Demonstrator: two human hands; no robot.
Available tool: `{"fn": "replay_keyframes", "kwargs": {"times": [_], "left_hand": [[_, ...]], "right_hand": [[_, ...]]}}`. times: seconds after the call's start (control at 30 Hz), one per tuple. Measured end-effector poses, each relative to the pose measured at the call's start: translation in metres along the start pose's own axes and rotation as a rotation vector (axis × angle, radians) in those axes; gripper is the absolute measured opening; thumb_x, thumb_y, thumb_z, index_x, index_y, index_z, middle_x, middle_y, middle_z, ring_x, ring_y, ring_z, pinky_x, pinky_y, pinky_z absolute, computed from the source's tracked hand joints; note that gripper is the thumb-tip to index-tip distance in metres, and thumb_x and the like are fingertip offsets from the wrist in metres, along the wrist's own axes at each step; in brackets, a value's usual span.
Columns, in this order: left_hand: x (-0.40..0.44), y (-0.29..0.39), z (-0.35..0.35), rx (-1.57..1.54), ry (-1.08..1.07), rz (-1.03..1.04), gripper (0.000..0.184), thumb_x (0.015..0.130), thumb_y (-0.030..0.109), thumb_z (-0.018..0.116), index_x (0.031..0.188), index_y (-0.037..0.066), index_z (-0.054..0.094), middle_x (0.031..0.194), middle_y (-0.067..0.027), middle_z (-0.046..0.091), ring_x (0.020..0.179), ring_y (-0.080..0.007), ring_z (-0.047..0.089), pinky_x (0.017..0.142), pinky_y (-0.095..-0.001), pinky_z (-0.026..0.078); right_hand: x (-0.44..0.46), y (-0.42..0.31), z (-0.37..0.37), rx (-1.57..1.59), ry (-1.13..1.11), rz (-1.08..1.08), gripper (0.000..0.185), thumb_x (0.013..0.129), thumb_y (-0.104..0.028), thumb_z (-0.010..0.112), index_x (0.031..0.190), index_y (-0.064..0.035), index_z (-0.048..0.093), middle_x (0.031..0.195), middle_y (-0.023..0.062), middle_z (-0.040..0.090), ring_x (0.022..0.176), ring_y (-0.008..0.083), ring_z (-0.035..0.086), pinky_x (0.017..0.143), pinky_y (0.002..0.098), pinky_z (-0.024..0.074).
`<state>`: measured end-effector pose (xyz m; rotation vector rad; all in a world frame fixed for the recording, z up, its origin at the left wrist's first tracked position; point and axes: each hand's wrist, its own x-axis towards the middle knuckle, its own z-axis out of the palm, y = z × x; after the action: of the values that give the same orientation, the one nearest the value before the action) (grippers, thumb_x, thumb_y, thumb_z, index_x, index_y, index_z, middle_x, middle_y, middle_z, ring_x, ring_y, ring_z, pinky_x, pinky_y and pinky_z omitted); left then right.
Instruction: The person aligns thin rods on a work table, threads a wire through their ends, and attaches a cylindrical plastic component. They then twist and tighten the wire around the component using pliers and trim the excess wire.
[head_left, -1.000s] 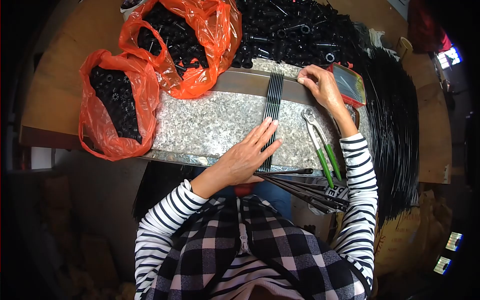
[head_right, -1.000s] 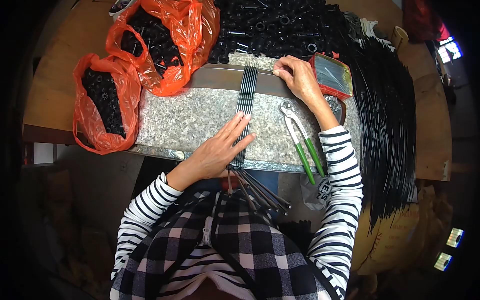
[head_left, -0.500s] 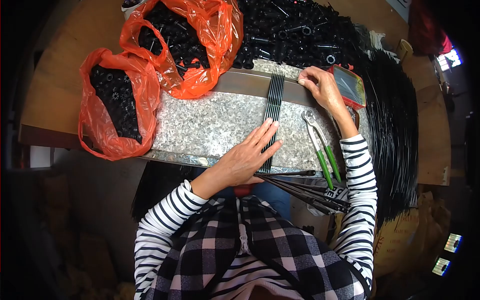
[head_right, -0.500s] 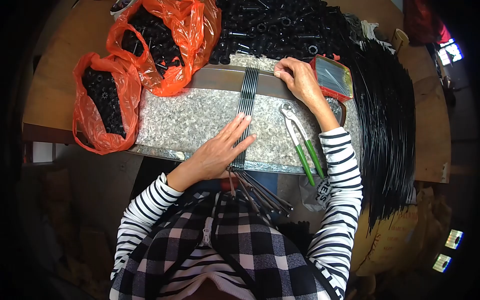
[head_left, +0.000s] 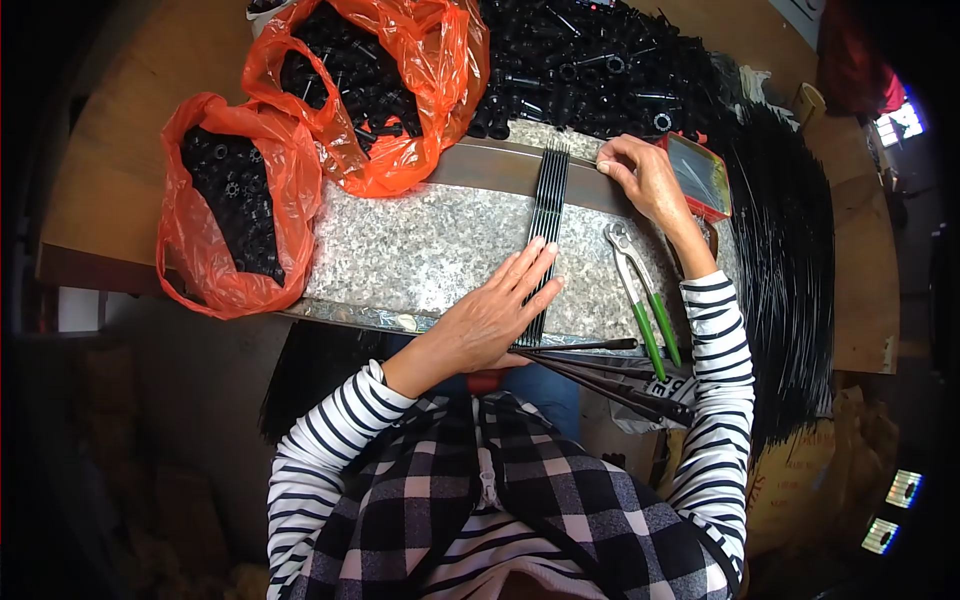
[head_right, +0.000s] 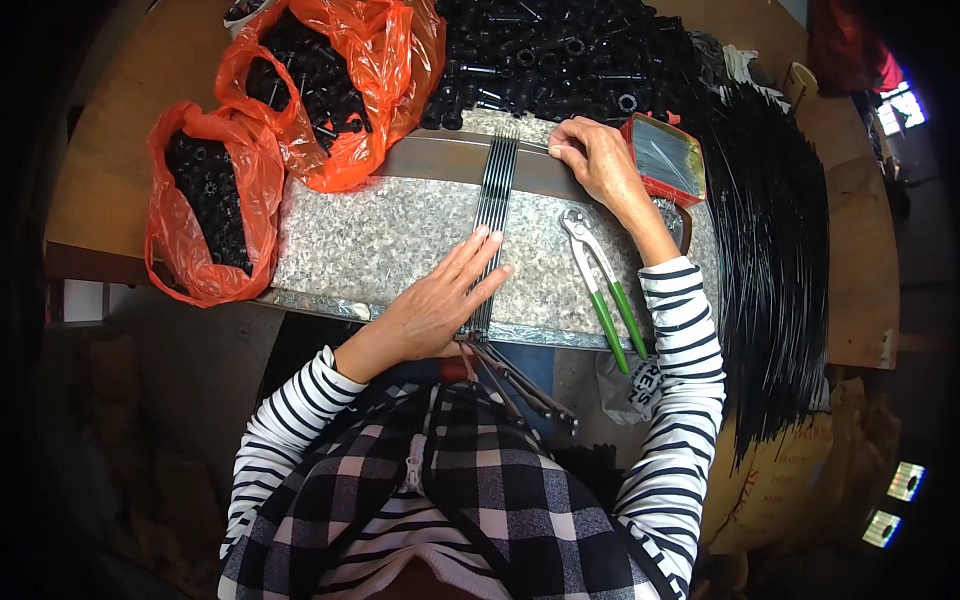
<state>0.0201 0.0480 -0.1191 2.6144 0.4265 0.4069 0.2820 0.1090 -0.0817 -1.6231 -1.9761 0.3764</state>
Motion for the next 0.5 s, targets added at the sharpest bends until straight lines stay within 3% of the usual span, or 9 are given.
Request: {"fn": "replay_keyframes", "kwargs": {"times": [0.5], "left_hand": [[-0.0002, -0.0005, 0.0009, 0.005, 0.025, 0.017, 0.093, 0.056, 0.032, 0.077, 0.129, -0.002, 0.031, 0.141, -0.0263, 0.02, 0.132, -0.0411, 0.019, 0.108, -0.0427, 0.022]], "right_hand": [[0.0018, 0.0002, 0.0003, -0.009, -0.005, -0.018, 0.01, 0.079, -0.007, 0.06, 0.08, 0.0026, 0.057, 0.073, 0.0081, 0.057, 0.064, 0.0164, 0.054, 0.061, 0.0276, 0.0426]]}}
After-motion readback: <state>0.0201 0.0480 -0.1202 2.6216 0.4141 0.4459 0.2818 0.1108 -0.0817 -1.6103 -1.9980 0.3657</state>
